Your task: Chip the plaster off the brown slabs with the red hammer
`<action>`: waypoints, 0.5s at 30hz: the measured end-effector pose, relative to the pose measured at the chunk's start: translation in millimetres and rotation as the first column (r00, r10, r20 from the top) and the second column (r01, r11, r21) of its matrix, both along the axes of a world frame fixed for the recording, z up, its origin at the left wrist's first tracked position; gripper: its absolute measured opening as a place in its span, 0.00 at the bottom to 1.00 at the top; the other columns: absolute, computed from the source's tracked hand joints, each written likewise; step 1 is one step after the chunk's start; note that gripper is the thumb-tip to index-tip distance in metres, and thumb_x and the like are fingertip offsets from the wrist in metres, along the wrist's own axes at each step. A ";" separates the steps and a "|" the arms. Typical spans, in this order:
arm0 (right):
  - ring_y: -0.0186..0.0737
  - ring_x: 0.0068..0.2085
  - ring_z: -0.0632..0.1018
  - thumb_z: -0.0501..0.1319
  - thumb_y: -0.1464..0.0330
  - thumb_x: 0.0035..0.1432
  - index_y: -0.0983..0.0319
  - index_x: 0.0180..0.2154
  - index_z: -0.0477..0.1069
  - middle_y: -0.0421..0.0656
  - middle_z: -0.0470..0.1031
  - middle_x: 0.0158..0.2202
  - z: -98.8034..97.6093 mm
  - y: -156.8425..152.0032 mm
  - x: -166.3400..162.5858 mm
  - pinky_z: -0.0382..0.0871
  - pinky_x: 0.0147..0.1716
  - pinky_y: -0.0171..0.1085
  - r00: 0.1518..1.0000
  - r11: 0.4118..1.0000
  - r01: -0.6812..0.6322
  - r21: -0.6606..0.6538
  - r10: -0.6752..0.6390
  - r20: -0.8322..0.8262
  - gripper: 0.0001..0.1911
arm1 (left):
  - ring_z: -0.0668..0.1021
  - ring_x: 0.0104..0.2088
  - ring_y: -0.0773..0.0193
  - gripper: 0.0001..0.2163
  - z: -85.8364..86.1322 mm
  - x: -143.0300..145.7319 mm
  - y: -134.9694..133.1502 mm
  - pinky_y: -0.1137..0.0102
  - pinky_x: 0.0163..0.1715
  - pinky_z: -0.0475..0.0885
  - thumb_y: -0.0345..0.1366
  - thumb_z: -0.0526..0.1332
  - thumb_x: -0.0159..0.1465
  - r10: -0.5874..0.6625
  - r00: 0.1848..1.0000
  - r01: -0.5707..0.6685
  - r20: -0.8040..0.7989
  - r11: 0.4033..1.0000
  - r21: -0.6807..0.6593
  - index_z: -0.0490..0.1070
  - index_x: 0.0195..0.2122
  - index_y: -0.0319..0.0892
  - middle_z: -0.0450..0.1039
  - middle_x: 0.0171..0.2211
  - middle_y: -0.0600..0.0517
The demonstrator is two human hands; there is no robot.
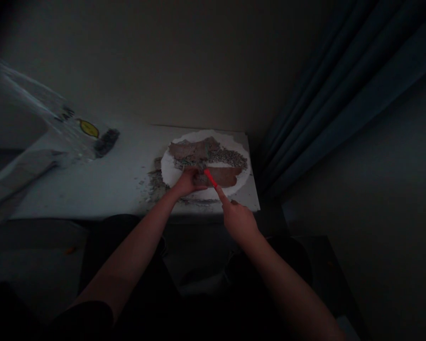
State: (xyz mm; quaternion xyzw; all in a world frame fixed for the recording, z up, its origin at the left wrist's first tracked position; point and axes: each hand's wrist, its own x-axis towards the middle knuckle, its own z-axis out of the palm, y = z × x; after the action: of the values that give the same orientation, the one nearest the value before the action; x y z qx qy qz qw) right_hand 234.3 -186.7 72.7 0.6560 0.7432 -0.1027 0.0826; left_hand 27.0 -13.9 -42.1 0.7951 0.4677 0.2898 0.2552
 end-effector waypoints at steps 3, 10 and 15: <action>0.46 0.36 0.82 0.50 0.67 0.72 0.48 0.73 0.26 0.47 0.80 0.39 -3.8 1.3 -0.4 0.72 0.37 0.41 0.999 0.998 -0.005 -0.063 0.007 0.042 0.40 | 0.76 0.46 0.52 0.32 -1.3 -0.9 0.0 0.60 0.45 0.73 0.43 0.78 0.44 0.018 0.998 -0.016 0.056 1.000 -0.025 0.68 0.48 0.39 0.72 0.45 0.44; 0.46 0.37 0.82 0.48 0.66 0.73 0.48 0.73 0.25 0.47 0.80 0.41 -9.2 -0.3 -0.4 0.71 0.38 0.40 1.000 1.000 -0.001 -0.002 0.001 0.030 0.38 | 0.77 0.46 0.53 0.35 -1.3 -0.1 -3.7 0.60 0.47 0.74 0.42 0.78 0.43 -0.012 0.995 0.015 0.094 0.999 -0.036 0.66 0.50 0.41 0.72 0.48 0.44; 0.46 0.37 0.82 0.49 0.66 0.73 0.50 0.74 0.30 0.47 0.81 0.41 -3.7 -0.2 5.3 0.70 0.38 0.38 1.000 1.000 0.010 -0.018 -0.010 0.005 0.37 | 0.78 0.47 0.57 0.32 22.0 -12.4 -7.9 0.64 0.45 0.75 0.41 0.74 0.51 0.030 0.985 -0.024 0.167 0.999 -0.040 0.65 0.55 0.41 0.74 0.50 0.44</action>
State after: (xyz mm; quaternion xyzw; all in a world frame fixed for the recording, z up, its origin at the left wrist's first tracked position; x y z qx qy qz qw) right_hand 239.7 -186.9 69.0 0.6591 0.7388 -0.1081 0.0896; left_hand 14.6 -21.8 -20.1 0.7565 0.4607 0.3502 0.3047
